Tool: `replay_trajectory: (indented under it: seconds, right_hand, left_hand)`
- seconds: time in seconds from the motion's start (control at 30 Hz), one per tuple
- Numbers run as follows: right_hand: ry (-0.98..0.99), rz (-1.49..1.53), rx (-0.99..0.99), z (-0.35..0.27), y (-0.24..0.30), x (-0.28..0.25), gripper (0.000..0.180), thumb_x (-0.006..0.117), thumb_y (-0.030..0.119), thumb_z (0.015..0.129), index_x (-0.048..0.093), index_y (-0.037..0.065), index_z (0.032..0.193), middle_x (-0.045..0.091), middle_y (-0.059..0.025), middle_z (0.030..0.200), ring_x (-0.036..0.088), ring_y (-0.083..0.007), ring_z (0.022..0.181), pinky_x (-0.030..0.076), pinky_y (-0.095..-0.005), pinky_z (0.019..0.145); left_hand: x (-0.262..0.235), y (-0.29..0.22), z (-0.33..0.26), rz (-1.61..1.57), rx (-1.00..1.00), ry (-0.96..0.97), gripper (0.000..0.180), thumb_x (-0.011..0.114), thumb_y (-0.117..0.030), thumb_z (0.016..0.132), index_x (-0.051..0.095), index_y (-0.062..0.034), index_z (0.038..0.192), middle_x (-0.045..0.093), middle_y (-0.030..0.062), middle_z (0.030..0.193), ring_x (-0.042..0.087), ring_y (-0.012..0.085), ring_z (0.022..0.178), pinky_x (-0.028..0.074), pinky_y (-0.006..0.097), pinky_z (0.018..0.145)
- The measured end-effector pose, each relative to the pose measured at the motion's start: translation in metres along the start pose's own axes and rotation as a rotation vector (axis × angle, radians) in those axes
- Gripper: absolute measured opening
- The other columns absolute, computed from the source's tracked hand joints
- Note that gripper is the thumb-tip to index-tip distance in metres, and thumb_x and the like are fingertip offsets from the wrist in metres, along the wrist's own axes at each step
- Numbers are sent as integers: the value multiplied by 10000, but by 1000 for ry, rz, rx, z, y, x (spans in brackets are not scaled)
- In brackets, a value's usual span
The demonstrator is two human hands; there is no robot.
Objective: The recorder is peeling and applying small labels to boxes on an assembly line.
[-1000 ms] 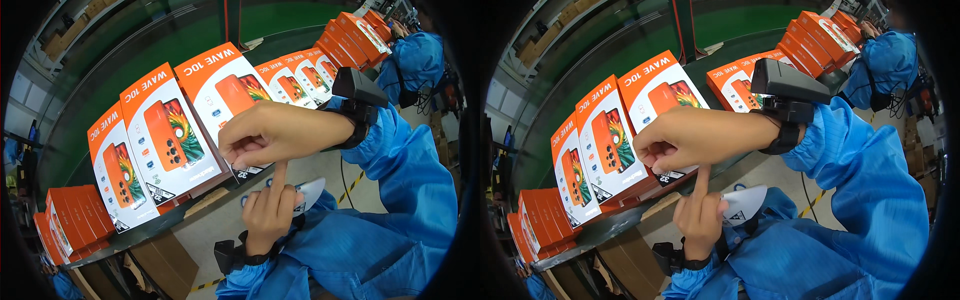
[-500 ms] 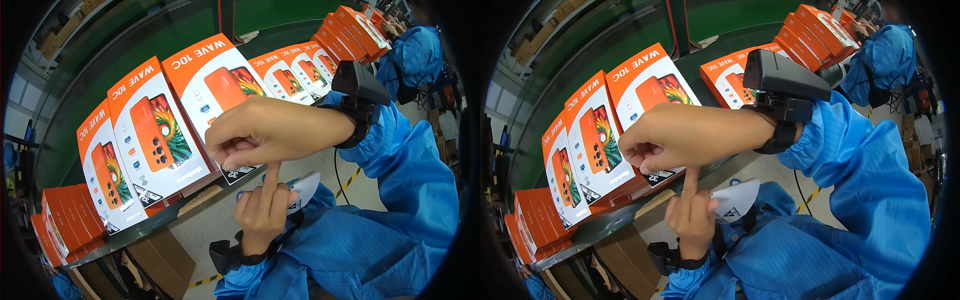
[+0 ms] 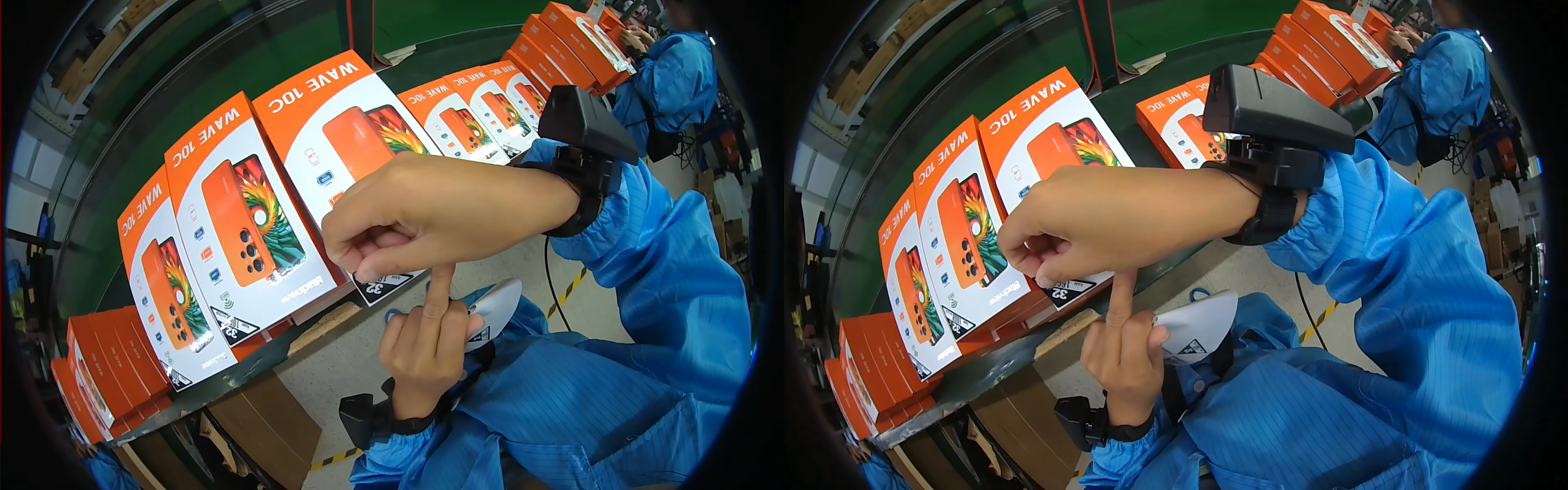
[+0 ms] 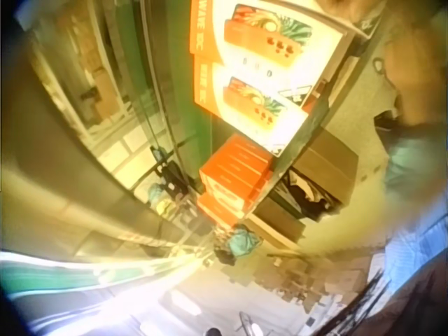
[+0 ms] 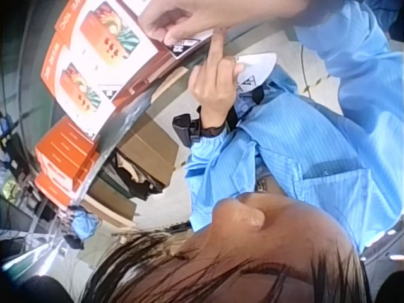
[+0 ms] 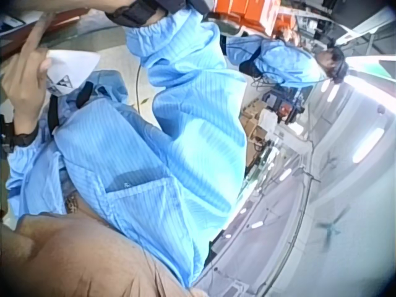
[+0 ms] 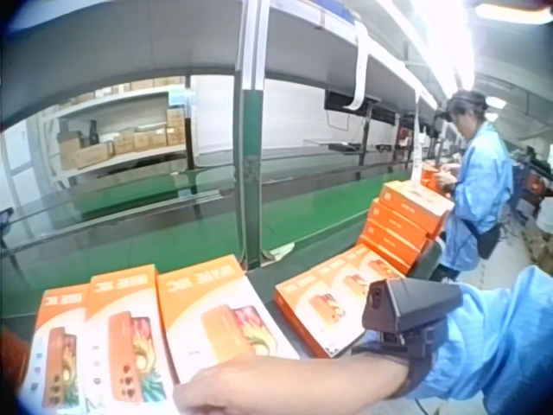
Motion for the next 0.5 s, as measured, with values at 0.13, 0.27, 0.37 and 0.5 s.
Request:
replay_trajectory:
  seconds: [0.13,0.27,0.37,0.5]
  right_hand:
    - [-3,2,11,0,1,0,85,532,83,731,517,7,766,490,-59,668,448,-135,555,375,-252,507]
    - [22,-66,-22,-3,-4,4,150,556,133,731,506,42,839,473,-68,731,457,-163,578,378,-270,516]
    - [-104,-518,-146,-14,10,5,293,603,226,697,481,60,906,459,-75,795,469,-200,681,385,-289,569]
    - [-335,-702,-173,-10,3,-7,447,649,326,625,466,57,931,449,-78,818,451,-229,773,377,-307,628]
  left_hand:
    - [0,0,0,1,5,-4,353,430,-314,840,461,-70,586,592,107,955,436,85,431,288,204,405]
    - [5,4,-3,-28,2,10,332,462,-308,821,470,-65,594,594,112,941,446,95,440,293,208,412]
    - [4,-1,-1,-38,13,1,320,481,-300,809,472,-63,594,595,114,936,455,100,449,298,210,418]
    - [1,1,-2,-34,6,1,319,485,-297,806,471,-61,592,598,111,925,457,101,459,301,211,421]
Point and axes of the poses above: each hand's wrist, its own z-axis towards the middle knuckle, its own x-axis out of the palm, y = z × x, the point moved 6 cm from there along z, towards the middle knuckle
